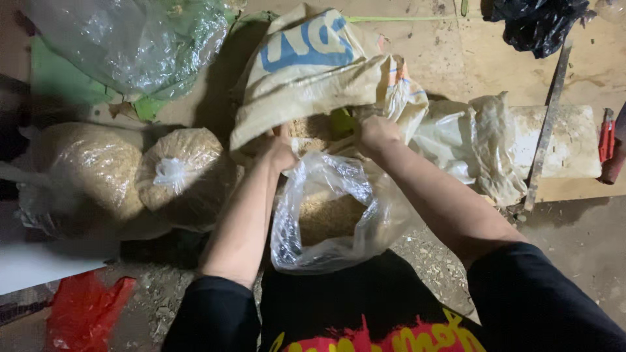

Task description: The person scoops grains from a large sack using a green scoop and pours them into a clear plastic bag. The person repeats this action multiple times, gradually filling the bag while keeping the sack open with one hand.

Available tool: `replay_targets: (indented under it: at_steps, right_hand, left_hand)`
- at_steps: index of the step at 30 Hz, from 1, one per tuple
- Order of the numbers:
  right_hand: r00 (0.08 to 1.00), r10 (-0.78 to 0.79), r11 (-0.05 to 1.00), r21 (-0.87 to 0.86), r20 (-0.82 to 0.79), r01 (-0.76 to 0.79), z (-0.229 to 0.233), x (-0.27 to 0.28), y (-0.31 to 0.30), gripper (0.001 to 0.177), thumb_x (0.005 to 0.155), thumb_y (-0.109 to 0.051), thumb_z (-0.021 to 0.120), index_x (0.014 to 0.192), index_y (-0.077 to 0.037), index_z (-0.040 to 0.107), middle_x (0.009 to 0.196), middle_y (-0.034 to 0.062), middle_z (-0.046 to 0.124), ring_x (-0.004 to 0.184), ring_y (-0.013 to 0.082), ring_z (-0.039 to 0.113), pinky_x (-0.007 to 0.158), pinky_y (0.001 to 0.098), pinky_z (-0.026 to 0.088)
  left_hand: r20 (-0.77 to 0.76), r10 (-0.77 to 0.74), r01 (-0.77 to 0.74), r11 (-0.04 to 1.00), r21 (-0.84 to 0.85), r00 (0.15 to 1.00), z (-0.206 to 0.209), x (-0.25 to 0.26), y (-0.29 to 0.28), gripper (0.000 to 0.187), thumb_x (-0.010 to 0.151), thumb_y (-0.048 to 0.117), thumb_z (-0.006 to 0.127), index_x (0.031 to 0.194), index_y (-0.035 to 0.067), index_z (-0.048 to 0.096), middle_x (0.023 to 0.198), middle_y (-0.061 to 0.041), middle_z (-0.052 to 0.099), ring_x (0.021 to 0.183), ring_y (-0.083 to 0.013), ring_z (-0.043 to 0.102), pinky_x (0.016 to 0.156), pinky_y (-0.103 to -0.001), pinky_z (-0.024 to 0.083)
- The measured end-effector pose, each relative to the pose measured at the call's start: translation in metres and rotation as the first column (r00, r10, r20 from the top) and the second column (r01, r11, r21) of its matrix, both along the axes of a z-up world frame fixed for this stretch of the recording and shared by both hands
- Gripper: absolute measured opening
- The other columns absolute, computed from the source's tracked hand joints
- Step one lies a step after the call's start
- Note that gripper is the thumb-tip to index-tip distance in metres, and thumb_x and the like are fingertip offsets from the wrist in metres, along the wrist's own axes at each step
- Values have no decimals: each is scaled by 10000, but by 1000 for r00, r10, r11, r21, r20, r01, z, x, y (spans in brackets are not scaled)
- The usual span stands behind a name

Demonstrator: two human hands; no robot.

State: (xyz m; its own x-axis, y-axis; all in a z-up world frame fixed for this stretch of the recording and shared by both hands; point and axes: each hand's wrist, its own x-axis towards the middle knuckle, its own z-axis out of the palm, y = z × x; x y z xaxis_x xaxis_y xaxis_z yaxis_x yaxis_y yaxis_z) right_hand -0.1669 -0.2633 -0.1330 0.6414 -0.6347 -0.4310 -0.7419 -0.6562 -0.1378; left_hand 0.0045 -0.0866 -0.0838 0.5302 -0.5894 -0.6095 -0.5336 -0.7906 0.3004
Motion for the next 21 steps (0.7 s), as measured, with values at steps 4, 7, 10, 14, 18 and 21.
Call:
replay_targets:
  at_steps: [4, 7, 10, 14, 18, 21]
  right_hand:
    - [997, -24, 997, 79, 69, 19, -28, 13, -11, 353, 882, -310, 551, 1136, -150, 738, 1118, 196, 719, 1043, 387, 692, 886, 490, 557]
    - [998, -29, 995, 99, 47, 24, -54, 34, -14, 375, 1018, -281, 440, 1127, -112, 756, 1147, 213, 736, 1067, 389, 712, 928, 485, 566]
    - [998, -55, 992, 115, 44, 49, -74, 51, -14, 369, 995, -281, 475, 1123, -94, 766, 1178, 212, 727, 1093, 374, 709, 952, 460, 565]
    - [981, -79, 977, 209, 179, 41, -80, 38, -14, 345, 959, -271, 526, 1162, -118, 759, 1177, 219, 712, 1099, 376, 685, 968, 447, 536]
    - [982, 46, 964, 250, 184, -92, -69, 22, -15, 336, 982, -290, 556, 1218, -146, 748, 1156, 204, 733, 1045, 381, 698, 980, 443, 538]
    - [966, 38, 928, 349, 254, -128, -62, 15, -13, 362, 956, -354, 566, 1255, -249, 739, 1144, 137, 753, 1000, 333, 720, 957, 421, 549]
  left_hand:
    - [-210, 70, -90, 992, -85, 975, -32, 14, 7, 1357, 704, 123, 838, 1682, 278, -90, 1694, -199, 252, 1471, -327, 453, 1221, -361, 330]
    - [-187, 21, -43, 992, -114, 982, -56, 21, 5, 1314, 670, 86, 864, 1658, 207, 6, 1679, -225, 214, 1524, -335, 317, 1222, -336, 287]
    - [-119, -45, 22, 982, -189, 992, -77, 30, 2, 1266, 647, 70, 886, 1627, 126, 88, 1658, -261, 213, 1547, -360, 224, 1239, -330, 238]
    - [-97, -74, 51, 973, -224, 993, -98, 32, -2, 1237, 632, 95, 890, 1615, 100, 138, 1651, -257, 229, 1538, -362, 220, 1239, -345, 217]
    - [-120, -82, 65, 988, -138, 989, -104, 36, -2, 1186, 658, 165, 876, 1607, 92, 168, 1645, -244, 252, 1528, -352, 247, 1237, -358, 234]
    - [-120, -91, 80, 992, -100, 989, -103, 39, -3, 1152, 677, 218, 866, 1600, 87, 190, 1640, -235, 269, 1521, -345, 268, 1236, -367, 246]
